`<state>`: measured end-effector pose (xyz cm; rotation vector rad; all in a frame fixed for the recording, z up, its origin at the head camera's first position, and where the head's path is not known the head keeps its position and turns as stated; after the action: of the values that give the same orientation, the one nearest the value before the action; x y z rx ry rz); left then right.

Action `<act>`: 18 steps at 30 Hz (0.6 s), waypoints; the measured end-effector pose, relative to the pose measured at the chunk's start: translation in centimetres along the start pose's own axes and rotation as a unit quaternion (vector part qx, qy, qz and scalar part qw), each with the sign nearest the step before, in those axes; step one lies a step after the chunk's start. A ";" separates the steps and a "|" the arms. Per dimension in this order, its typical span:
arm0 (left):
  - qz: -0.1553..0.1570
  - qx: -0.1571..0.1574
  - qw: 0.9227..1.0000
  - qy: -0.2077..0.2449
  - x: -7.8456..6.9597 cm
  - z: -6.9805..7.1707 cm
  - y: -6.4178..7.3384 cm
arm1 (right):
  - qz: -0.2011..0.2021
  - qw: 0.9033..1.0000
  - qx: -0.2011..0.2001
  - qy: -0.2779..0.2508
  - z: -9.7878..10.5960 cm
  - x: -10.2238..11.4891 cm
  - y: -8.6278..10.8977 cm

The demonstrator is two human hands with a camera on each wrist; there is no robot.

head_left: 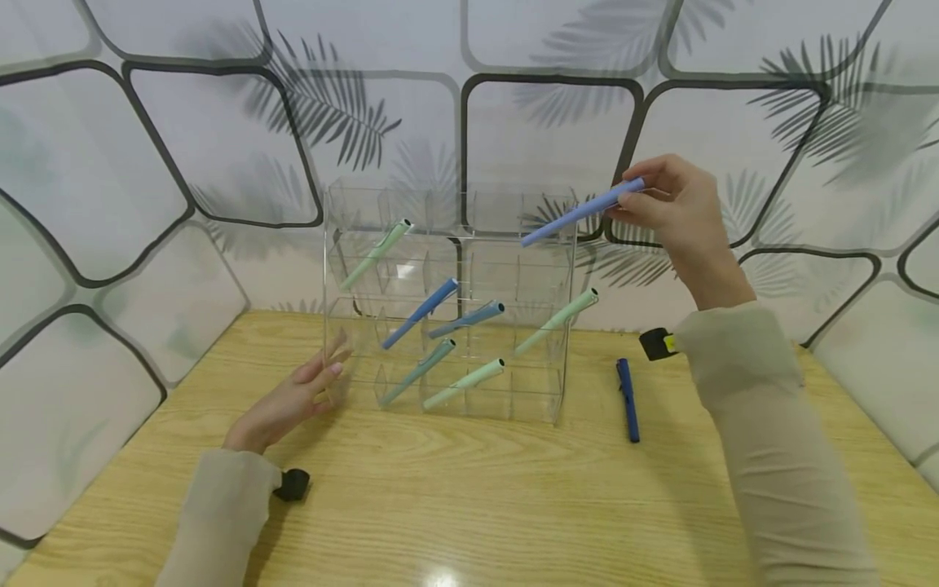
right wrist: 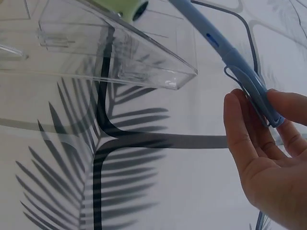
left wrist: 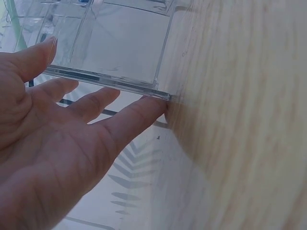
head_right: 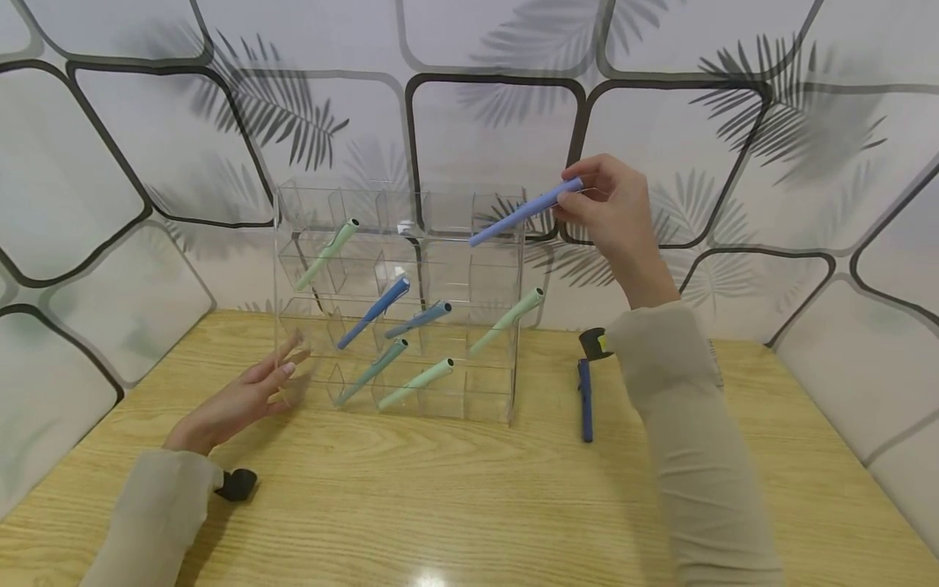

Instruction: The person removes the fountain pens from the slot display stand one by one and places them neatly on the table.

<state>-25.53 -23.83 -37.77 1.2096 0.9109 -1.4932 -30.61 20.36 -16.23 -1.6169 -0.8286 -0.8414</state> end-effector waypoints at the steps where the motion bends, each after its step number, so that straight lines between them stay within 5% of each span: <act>1: -0.001 0.000 1.000 -0.001 0.0 0.0 0.0 | 0.000 1.000 -0.004 -0.004 0.2 0.1 -0.1; 18: -0.007 -0.003 1.000 -0.009 0.0 0.0 -0.1 | -0.007 0.998 -0.046 -0.039 3.3 0.9 -0.5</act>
<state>-25.61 -23.84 -37.79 1.1860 0.9124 -1.5091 -30.19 23.74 -15.77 -1.7353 -0.8677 -0.8425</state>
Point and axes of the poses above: each hand's wrist, its own y-axis away from the middle knuckle, its own z-axis out of the back of the hand, x = y × z, the point moved 5 cm from there along -y, towards the middle knuckle, and after that the axes turned 12 degrees about -x, right-handed, at the moved point
